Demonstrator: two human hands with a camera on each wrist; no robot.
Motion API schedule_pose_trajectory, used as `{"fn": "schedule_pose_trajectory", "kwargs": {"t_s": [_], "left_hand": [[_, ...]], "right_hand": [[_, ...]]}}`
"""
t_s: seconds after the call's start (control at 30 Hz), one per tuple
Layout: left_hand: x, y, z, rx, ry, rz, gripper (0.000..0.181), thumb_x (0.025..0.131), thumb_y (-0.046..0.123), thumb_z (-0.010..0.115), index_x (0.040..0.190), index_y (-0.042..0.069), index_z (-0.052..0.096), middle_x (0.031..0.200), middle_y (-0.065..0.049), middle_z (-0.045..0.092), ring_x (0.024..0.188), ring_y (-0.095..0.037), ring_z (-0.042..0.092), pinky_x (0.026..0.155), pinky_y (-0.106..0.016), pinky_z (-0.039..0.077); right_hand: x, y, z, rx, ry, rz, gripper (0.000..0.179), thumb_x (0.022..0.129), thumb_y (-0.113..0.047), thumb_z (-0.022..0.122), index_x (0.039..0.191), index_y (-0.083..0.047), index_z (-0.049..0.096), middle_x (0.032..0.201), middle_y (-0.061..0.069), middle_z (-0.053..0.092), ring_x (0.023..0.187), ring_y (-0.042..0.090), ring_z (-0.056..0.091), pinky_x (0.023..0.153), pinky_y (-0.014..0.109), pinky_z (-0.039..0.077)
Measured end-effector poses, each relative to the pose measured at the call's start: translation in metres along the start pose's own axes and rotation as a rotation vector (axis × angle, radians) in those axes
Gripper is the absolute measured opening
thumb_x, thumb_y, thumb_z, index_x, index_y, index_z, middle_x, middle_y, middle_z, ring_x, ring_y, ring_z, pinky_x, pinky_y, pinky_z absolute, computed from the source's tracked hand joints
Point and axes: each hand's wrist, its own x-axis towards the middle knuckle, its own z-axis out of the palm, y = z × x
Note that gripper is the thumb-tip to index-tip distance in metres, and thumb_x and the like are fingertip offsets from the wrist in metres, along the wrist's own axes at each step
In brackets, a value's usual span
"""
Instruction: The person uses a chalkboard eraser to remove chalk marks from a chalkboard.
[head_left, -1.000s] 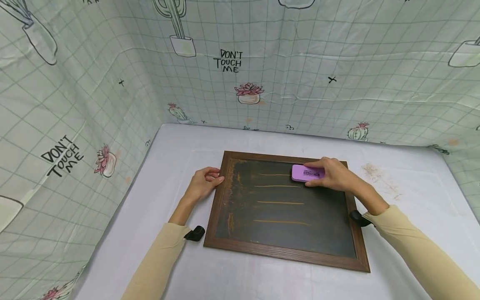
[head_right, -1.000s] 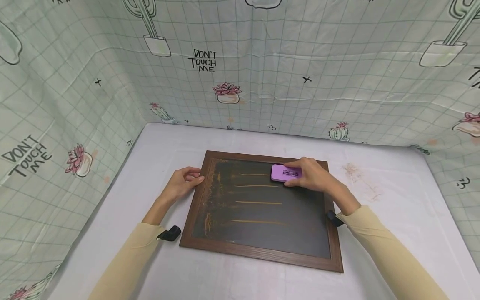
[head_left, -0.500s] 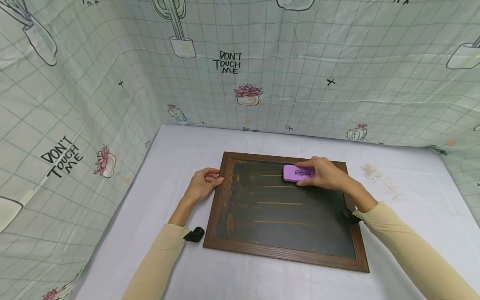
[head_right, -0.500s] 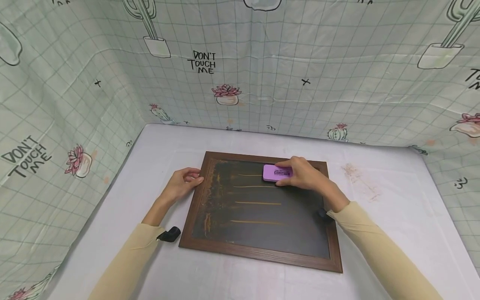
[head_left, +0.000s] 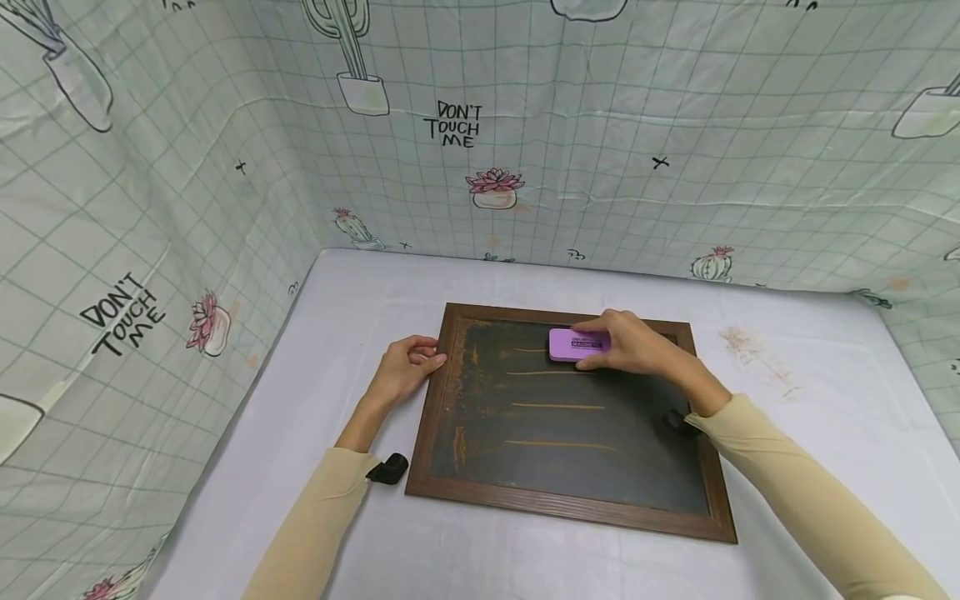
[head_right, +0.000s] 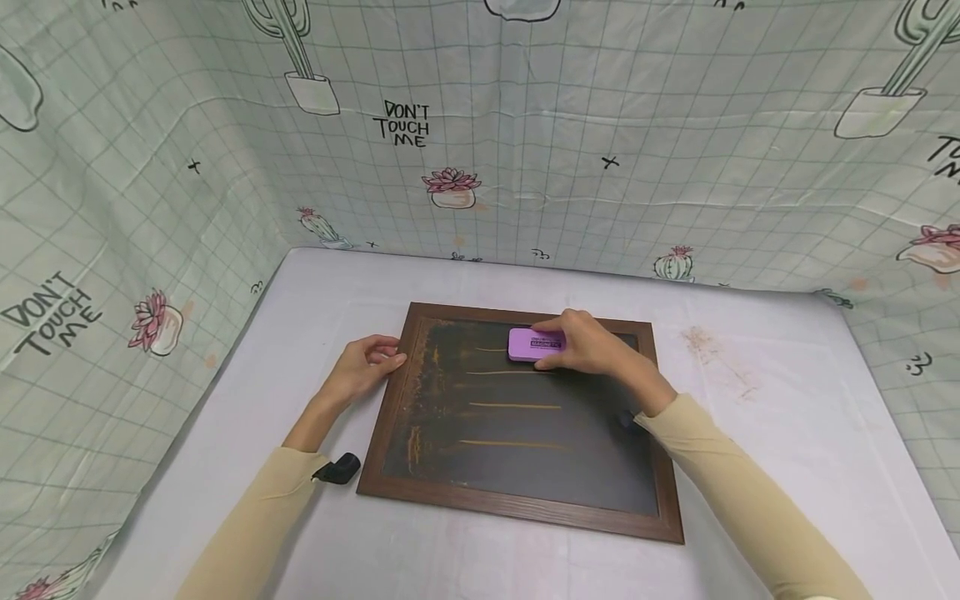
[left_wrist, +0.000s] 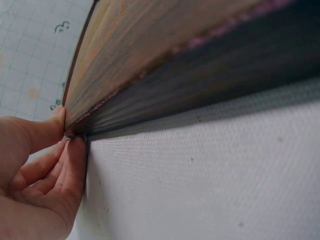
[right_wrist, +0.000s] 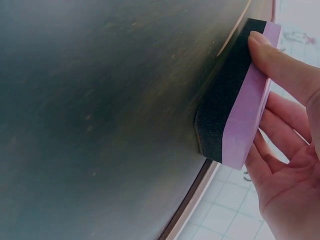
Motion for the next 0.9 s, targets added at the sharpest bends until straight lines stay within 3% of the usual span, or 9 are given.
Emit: {"fn": "schedule_pose_trajectory", "kwargs": {"t_s": [0.9], "left_hand": [[0.001,-0.004,0.0,-0.005,0.004,0.012,0.034,0.097,0.012,0.072,0.126,-0.006,0.066,0.103,-0.016,0.067,0.086,-0.022,0.061,0.072,-0.027,0.046]], "right_hand": [[0.03,-0.018,0.013,0.017,-0.044,-0.053,0.059,0.082,-0.02,0.09,0.129,0.007,0.067,0.097,0.01,0.068,0.08,0.019,0.053,0.07,0.034,0.044]]}}
